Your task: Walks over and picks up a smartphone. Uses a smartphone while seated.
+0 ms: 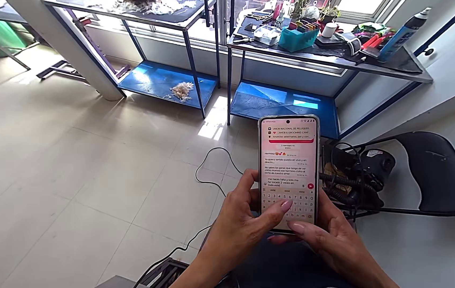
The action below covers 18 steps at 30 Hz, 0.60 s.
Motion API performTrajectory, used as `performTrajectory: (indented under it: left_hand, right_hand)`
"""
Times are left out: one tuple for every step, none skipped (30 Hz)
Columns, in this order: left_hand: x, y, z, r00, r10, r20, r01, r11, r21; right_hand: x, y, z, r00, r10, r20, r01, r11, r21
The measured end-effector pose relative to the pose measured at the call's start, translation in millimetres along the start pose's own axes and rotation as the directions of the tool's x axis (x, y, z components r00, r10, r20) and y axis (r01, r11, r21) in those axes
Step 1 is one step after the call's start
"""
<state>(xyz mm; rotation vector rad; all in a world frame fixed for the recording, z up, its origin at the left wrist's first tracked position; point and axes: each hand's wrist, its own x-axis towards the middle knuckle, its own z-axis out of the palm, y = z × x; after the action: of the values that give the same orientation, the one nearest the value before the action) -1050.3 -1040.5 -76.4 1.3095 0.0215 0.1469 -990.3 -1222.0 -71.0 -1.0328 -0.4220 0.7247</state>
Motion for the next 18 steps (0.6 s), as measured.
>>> performTrajectory:
  left_hand:
    - [0, 0, 1, 1.0, 0.003, -0.012, -0.002, 1.0, 0.004]
    - [-1, 0, 1, 1.0, 0.004, -0.01, -0.004, 1.0, 0.008]
    - [-1, 0, 0, 1.0, 0.008, 0.007, -0.008, 1.0, 0.009]
    - [-2, 0, -1, 1.0, 0.007, 0.028, -0.008, 1.0, 0.01]
    - [-3, 1, -2, 0.999, 0.0, 0.051, -0.001, 1.0, 0.016]
    - [-3, 1, -3, 0.997, -0.007, 0.071, 0.005, 1.0, 0.019]
    - [-4, 1, -3, 0.996, -0.012, 0.084, 0.01, 1.0, 0.021]
    - [-4, 1, -4, 0.996, -0.016, 0.089, 0.014, 1.0, 0.017]
    - [-4, 0, -5, 0.996, -0.018, 0.086, 0.018, 1.0, 0.01]
    - [-4, 0, -6, 0.996, -0.02, 0.084, 0.02, 1.0, 0.003]
    - [-4, 0, -7, 0.996, -0.021, 0.087, 0.021, 1.0, -0.002]
    - [-4, 1, -7, 0.995, -0.018, 0.094, 0.019, 1.0, -0.005]
    - [-5, 2, -8, 0.995, -0.013, 0.102, 0.014, 1.0, -0.008]
    - [-5, 2, -8, 0.994, -0.006, 0.112, 0.007, 1.0, -0.009]
    - [-6, 3, -9, 0.992, 0.002, 0.122, -0.002, 1.0, -0.005]
    - [-6, 3, -9, 0.991, 0.012, 0.134, -0.012, 1.0, -0.002]
    - [-6, 3, -10, 0.989, 0.021, 0.143, -0.021, 1.0, 0.001]
    - [-7, 3, -10, 0.988, 0.028, 0.15, -0.029, 1.0, 0.009]
  right_hand:
    - [1, 0, -1, 1.0, 0.001, -0.001, -0.001, 1.0, 0.023]
    - [1, 1, -1, 1.0, -0.001, -0.002, 0.001, 0.998, 0.056]
    - [2, 1, -1, 1.0, 0.004, -0.015, -0.002, 0.996, 0.087]
    - [2, 1, 0, 0.999, 0.014, -0.042, -0.01, 0.995, 0.103]
    - [2, 0, 1, 0.997, 0.027, -0.075, -0.019, 0.994, 0.111]
    - [2, 0, 1, 0.995, 0.039, -0.094, -0.027, 0.992, 0.124]
    - [1, 0, 0, 0.995, 0.043, -0.086, -0.03, 0.988, 0.15]
    - [0, 0, -2, 0.998, 0.041, -0.051, -0.031, 0.983, 0.183]
    - [-1, 1, -4, 0.999, 0.036, -0.005, -0.034, 0.976, 0.213]
    - [-1, 2, -6, 0.999, 0.034, 0.031, -0.04, 0.972, 0.231]
    - [-2, 2, -6, 0.998, 0.035, 0.051, -0.046, 0.971, 0.234]
    - [-2, 1, -6, 0.998, 0.039, 0.057, -0.051, 0.972, 0.231]
    - [-3, 1, -7, 0.997, 0.043, 0.062, -0.057, 0.97, 0.235]
    - [-3, 1, -7, 0.996, 0.044, 0.072, -0.061, 0.966, 0.252]
    - [-3, 1, -8, 0.995, 0.044, 0.087, -0.067, 0.957, 0.282]
    - [-3, 1, -9, 0.994, 0.046, 0.098, -0.075, 0.946, 0.315]
    - [-3, 1, -9, 0.994, 0.055, 0.091, -0.082, 0.939, 0.335]
    - [-3, 0, -8, 0.996, 0.067, 0.067, -0.086, 0.937, 0.338]
